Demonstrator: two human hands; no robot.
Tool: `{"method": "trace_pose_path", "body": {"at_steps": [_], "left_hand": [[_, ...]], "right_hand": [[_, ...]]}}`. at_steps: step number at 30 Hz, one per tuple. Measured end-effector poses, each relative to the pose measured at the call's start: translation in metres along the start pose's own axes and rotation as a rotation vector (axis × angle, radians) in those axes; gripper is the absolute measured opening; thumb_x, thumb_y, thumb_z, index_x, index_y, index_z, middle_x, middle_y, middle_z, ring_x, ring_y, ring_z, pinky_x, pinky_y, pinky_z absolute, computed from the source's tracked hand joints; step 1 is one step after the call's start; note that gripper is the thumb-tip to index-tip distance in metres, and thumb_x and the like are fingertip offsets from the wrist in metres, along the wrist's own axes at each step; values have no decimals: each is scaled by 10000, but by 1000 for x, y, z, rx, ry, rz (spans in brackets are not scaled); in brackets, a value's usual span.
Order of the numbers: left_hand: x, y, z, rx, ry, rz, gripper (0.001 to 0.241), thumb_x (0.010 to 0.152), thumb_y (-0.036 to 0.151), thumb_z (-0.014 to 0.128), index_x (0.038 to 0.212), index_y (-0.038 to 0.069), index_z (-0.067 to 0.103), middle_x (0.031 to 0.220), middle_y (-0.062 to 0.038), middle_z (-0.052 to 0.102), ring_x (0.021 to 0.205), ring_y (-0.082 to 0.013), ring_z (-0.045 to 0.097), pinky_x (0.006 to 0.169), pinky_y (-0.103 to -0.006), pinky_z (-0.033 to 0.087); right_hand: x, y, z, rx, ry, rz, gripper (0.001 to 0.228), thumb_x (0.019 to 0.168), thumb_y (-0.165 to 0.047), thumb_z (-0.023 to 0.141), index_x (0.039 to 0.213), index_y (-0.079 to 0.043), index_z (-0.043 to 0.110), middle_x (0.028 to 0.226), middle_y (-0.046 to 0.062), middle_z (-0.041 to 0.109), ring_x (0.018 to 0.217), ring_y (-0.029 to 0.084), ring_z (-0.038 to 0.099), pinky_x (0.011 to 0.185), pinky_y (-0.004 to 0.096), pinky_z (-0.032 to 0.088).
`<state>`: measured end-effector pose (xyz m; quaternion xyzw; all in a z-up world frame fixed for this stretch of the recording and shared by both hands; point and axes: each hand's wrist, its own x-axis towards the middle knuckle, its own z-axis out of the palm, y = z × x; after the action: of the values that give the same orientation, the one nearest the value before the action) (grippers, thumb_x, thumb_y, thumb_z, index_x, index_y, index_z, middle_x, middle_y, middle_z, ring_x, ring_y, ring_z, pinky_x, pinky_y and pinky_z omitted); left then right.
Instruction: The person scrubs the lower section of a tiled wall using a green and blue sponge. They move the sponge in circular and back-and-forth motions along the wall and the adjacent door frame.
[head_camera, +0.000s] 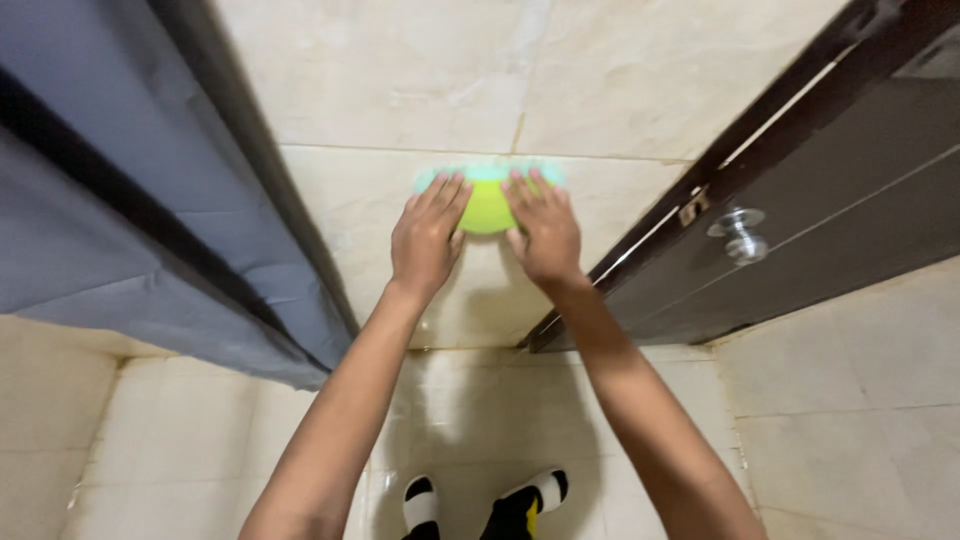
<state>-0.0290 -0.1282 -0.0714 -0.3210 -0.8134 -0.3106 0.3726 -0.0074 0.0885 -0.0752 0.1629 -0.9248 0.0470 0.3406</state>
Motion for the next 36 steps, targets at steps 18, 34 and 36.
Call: {"method": "trace_pose_path", "body": {"at_steps": [18,34,36], "left_hand": [[8,34,44,10,-134,49,736,713,55,824,1412,112,599,1496,-86,576,1401,-291,525,1072,-442,477],[-1,38,62,-38,-130,70,692,702,12,800,1369,98,638,1462,-92,602,1384,-300,539,1053,-458,471],[6,39,53,-51,-70,52,694,719,4,789,1388,109,635,1476,-74,597,1403,-293,530,1076,-453,472]], "right_hand": [[-40,45,-13,111,21,99,693,812,-96,786,1472,-144,581,1580,65,496,1504,293,401,1225,527,326],[-55,51,-3,57,72,154,665,763,-80,783,1404,-140,621,1515,52,560,1452,294,488,1182,529,423],[-45,55,-9,-40,133,53,644,814,-74,797,1432,-111,621,1532,92,559,1455,307,480,1193,551,394]]}}
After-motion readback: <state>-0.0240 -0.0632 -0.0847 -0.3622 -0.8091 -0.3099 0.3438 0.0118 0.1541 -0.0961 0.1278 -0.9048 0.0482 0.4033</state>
